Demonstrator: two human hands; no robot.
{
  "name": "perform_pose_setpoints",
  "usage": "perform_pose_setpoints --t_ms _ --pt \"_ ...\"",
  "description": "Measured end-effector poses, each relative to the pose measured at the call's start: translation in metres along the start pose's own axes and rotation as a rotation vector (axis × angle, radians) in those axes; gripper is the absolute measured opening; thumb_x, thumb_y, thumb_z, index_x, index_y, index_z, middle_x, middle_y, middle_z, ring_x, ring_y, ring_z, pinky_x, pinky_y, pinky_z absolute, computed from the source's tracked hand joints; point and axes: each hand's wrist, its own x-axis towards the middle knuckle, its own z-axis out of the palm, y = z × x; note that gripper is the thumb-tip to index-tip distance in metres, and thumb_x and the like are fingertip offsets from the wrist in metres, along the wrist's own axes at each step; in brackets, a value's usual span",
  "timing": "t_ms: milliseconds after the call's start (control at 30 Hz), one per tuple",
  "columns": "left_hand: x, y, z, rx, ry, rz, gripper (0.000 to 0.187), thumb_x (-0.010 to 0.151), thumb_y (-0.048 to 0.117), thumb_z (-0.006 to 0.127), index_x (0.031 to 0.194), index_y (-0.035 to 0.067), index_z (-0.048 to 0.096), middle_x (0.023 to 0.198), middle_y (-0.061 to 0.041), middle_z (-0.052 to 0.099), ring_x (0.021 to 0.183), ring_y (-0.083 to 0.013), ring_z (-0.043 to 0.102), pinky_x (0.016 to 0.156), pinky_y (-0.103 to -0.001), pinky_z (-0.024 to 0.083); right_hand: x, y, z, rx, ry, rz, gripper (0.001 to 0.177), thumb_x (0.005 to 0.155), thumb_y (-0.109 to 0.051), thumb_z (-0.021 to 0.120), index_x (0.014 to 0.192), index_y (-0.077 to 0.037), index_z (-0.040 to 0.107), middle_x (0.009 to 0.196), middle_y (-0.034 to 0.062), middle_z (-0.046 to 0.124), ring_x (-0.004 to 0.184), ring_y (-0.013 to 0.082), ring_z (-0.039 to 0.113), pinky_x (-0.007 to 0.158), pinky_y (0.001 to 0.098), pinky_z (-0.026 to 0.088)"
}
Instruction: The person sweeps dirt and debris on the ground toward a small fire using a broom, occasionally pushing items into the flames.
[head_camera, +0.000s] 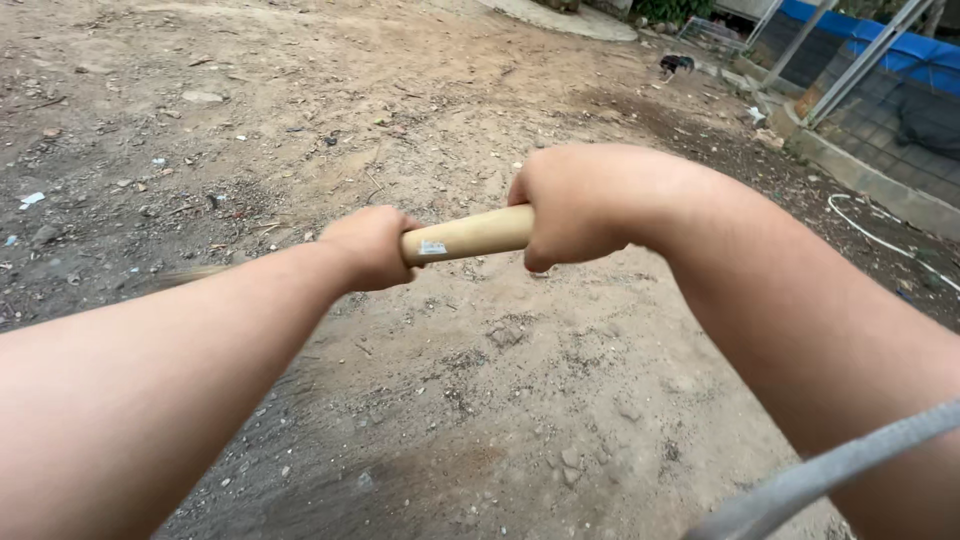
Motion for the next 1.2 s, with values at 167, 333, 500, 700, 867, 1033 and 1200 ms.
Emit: perform_pose_setpoints --t_ms 167,333,500,700,867,1033,1200 --pt "0.021 -0.015 0.055 -0.120 -0.014 0.002 0.032 0.084 0.029 0.080 0.115 0.022 0.072 0.114 -0.003 0.075 0.106 -0.0197 0.071 0.099 -0.036 0.054 -0.004 -0.055 0.023 -0.216 0.048 -0.111 0.022 0.087 -0.021 0.069 0.107 -0.013 0.076 0.102 0.0091 0.075 0.093 0.0249 0.072 0.083 0.0396 0.058" --pt "-0.018 -0.087 0.107 -0.129 -0.114 -0.118 0.038 0.080 0.025 0.081 0.116 0.026 0.071 0.114 -0.002 0.077 0.110 -0.0215 0.072 0.098 -0.038 0.054 0.021 -0.078 0.060 -0.126 -0.102 -0.343 0.025 0.084 -0.022 0.071 0.106 -0.010 0.076 0.105 0.0099 0.077 0.094 0.0241 0.075 0.083 0.0393 0.060" --pt "-0.072 -0.141 0.107 0.036 -0.197 -0.399 0.035 0.084 0.023 0.079 0.118 0.029 0.073 0.116 0.000 0.079 0.113 -0.0187 0.073 0.100 -0.036 0.056 0.038 -0.108 0.100 0.032 -0.177 -0.497 0.030 0.083 -0.019 0.070 0.111 -0.008 0.075 0.105 0.0122 0.077 0.093 0.0254 0.077 0.082 0.0399 0.062" --pt "-0.095 -0.117 0.094 0.125 -0.250 -0.625 0.029 0.095 0.016 0.064 0.120 0.028 0.072 0.116 0.001 0.077 0.111 -0.0159 0.074 0.100 -0.035 0.056 0.066 -0.074 0.124 0.134 -0.148 -0.603 0.041 0.081 -0.018 0.073 0.121 -0.028 0.073 0.104 0.0032 0.076 0.094 0.0216 0.074 0.084 0.0391 0.060" --pt "-0.037 -0.054 0.053 0.072 -0.179 -0.466 0.023 0.098 0.019 0.059 0.114 0.028 0.073 0.107 0.000 0.076 0.096 -0.0136 0.074 0.089 -0.034 0.060 0.066 -0.014 0.084 0.116 -0.151 -0.431 0.037 0.085 -0.030 0.074 0.122 -0.025 0.071 0.100 0.0015 0.076 0.085 0.0157 0.074 0.080 0.0343 0.062" --pt "0.029 -0.001 0.021 0.127 -0.005 -0.160 0.034 0.084 0.028 0.078 0.117 0.032 0.071 0.110 0.001 0.075 0.099 -0.0172 0.068 0.091 -0.037 0.055 0.047 0.006 0.031 -0.161 -0.025 -0.232 0.030 0.093 -0.036 0.070 0.114 -0.014 0.074 0.101 0.0066 0.077 0.087 0.0198 0.074 0.080 0.0366 0.062" --pt "0.051 0.012 0.058 -0.086 -0.100 -0.232 0.025 0.085 0.033 0.076 0.109 0.025 0.075 0.110 -0.001 0.077 0.102 -0.0184 0.073 0.093 -0.036 0.056 0.049 -0.023 0.038 -0.316 0.051 -0.354 0.018 0.091 -0.020 0.068 0.107 -0.016 0.077 0.109 0.0070 0.072 0.099 0.0230 0.071 0.084 0.0377 0.058"
